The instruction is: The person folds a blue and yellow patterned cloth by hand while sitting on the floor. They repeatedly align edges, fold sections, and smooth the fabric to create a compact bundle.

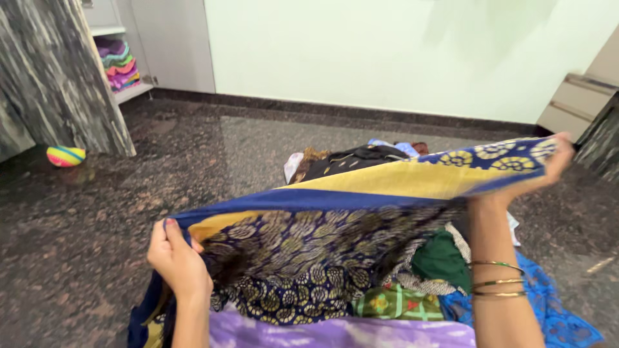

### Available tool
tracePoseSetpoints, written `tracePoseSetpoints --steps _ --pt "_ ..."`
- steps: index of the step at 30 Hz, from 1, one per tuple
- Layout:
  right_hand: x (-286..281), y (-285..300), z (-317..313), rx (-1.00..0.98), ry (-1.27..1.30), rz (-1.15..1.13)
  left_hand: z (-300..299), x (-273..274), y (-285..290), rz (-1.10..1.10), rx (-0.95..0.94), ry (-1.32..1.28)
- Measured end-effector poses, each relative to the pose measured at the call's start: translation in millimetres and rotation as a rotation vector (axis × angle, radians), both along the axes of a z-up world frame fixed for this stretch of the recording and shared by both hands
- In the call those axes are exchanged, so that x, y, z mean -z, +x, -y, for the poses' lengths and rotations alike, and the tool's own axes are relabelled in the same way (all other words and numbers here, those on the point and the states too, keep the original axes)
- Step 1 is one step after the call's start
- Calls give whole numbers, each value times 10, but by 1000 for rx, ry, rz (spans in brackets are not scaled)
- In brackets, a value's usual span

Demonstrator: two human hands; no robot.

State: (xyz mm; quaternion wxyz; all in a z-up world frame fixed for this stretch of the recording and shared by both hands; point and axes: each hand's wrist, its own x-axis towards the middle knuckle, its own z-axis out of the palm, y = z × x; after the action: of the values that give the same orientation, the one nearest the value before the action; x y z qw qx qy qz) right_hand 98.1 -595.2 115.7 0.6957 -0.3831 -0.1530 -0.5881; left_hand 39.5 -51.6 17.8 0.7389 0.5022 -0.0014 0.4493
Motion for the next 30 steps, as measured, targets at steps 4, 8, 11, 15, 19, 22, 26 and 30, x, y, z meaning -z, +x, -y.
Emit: tracePoseSetpoints --steps 4,8,11,15,19,22,26,30 --pt "-549 -758 112 940 -428 -46 142 47 206 16 85 -90" --pt "-506 -1051 174 1347 -953 -201 214 59 308 -42 95 -121" --pt "-195 -1002 135 1031 -864 -583 210 40 271 -61 27 -52" --pt "561 -1108 98 836 -468 -959 174 21 143 -46 17 14" --pt "1289 -990 -192 889 -522 -1022 251 -24 26 -64 22 89" --pt "1642 -781 -712 277 -696 -865 297 -9 -62 -95 -15 209" --pt "1918 -755 -1626 -111 -852 -941 260 121 -203 -95 44 238" --pt "1961 -857 -2286 -289 -1101 -871 129 313 -343 -65 88 183"
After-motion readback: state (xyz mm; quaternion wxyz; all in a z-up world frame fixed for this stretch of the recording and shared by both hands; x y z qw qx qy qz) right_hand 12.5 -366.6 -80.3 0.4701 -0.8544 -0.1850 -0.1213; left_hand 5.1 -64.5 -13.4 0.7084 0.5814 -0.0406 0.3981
